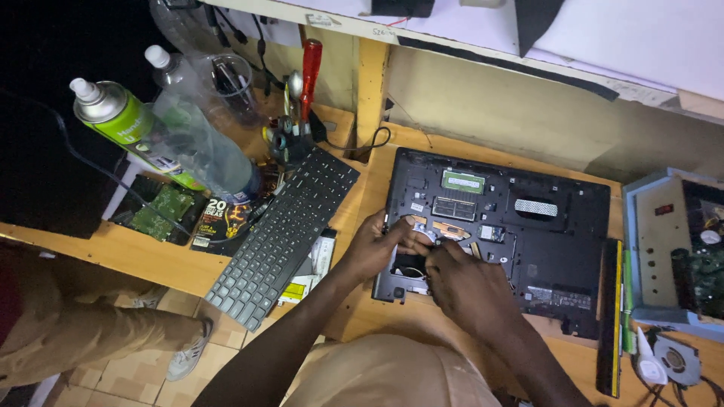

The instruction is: Disassembling a laptop to access internal components, including removing the keyboard and unscrewing the motherboard.

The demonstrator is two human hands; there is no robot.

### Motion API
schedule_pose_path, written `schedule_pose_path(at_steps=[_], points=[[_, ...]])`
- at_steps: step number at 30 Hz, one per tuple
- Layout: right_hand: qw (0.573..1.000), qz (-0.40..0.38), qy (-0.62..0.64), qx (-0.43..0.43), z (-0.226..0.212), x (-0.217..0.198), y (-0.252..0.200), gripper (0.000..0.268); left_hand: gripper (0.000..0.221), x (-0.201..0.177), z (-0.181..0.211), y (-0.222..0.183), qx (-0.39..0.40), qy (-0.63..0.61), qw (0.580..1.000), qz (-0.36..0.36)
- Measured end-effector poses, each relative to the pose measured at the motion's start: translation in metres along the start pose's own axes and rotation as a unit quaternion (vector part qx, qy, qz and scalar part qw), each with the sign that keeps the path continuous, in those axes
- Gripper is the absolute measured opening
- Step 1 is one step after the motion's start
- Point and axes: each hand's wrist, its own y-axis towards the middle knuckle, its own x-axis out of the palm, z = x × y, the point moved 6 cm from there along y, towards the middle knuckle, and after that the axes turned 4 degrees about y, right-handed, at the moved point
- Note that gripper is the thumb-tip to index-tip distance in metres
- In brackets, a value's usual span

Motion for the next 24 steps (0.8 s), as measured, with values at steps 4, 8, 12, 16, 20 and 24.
schedule_pose_path(at_steps=[4, 8, 12, 16, 20, 24], points=[[0.999, 0.031, 0.007, -0.019, 0.009, 0.012, -0.004, 0.015, 0.020, 0.010, 0.022, -0.010, -0.025, 0.043, 0.999, 0.017], [0.998, 0.051, 0.014, -0.021, 0.014, 0.010, -0.006, 0.008, 0.020, 0.005, 0.006, -0.004, -0.026, 0.062, 0.997, 0.032], [0.995, 0.086, 0.020, -0.036, 0.014, 0.015, -0.009, 0.006, 0.018, 0.008, 0.013, -0.008, -0.028, 0.074, 0.996, 0.038], [0.994, 0.099, 0.015, -0.033, 0.013, 0.017, -0.009, 0.012, 0.020, 0.009, 0.018, -0.009, -0.024, 0.068, 0.997, 0.025], [0.991, 0.113, 0.050, -0.048, 0.008, 0.003, -0.012, 0.008, 0.018, 0.009, 0.014, -0.007, -0.022, 0.076, 0.997, 0.016], [0.994, 0.053, 0.096, 0.005, 0.008, 0.002, -0.011, 0.015, 0.020, 0.006, 0.008, -0.005, -0.032, 0.039, 0.998, 0.031]])
